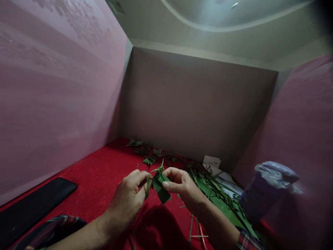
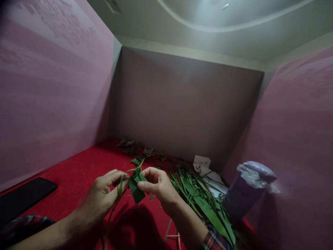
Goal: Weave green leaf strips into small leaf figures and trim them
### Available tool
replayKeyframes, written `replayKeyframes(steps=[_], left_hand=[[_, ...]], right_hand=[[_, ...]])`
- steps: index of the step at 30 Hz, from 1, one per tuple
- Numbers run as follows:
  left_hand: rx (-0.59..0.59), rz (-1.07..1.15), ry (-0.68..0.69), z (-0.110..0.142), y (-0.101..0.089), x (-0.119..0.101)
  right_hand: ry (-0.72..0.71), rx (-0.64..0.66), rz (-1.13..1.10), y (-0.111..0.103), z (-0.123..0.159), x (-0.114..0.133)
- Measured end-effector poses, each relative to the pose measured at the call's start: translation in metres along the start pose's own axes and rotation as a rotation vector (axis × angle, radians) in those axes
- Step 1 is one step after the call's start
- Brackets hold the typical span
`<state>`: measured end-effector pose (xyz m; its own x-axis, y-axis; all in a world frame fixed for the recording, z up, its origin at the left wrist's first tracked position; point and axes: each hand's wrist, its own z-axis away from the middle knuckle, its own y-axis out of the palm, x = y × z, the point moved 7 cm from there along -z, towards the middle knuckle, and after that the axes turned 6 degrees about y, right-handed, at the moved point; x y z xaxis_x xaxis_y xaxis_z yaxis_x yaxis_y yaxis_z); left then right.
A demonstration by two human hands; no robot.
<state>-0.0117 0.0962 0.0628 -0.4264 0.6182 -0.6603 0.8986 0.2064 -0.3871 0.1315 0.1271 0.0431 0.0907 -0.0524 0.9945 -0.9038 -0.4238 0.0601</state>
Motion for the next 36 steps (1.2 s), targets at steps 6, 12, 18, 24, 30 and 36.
replayKeyframes(steps=[6,12,18,24,30,36], left_hand=[[0.122,-0.081,0.017,0.002,0.008,0.001],[-0.018,-0.019,-0.103,0.0,0.003,0.011],[-0.006,0.116,-0.174,0.002,0.005,0.011],[-0.002,0.126,-0.013,-0.002,0.001,-0.003],[-0.014,0.194,0.068,-0.001,0.0,-0.009],[0.005,0.152,0.11,0.002,0.0,-0.014]], right_hand=[[0.002,-0.067,0.01,0.0,-0.002,-0.006],[-0.031,-0.103,-0.063,0.005,-0.002,-0.01],[-0.085,-0.172,-0.167,0.008,-0.002,-0.017],[-0.074,-0.155,-0.254,0.008,-0.002,-0.019],[-0.03,-0.105,-0.343,0.011,-0.001,-0.022],[-0.035,-0.097,-0.379,0.011,-0.003,-0.026]])
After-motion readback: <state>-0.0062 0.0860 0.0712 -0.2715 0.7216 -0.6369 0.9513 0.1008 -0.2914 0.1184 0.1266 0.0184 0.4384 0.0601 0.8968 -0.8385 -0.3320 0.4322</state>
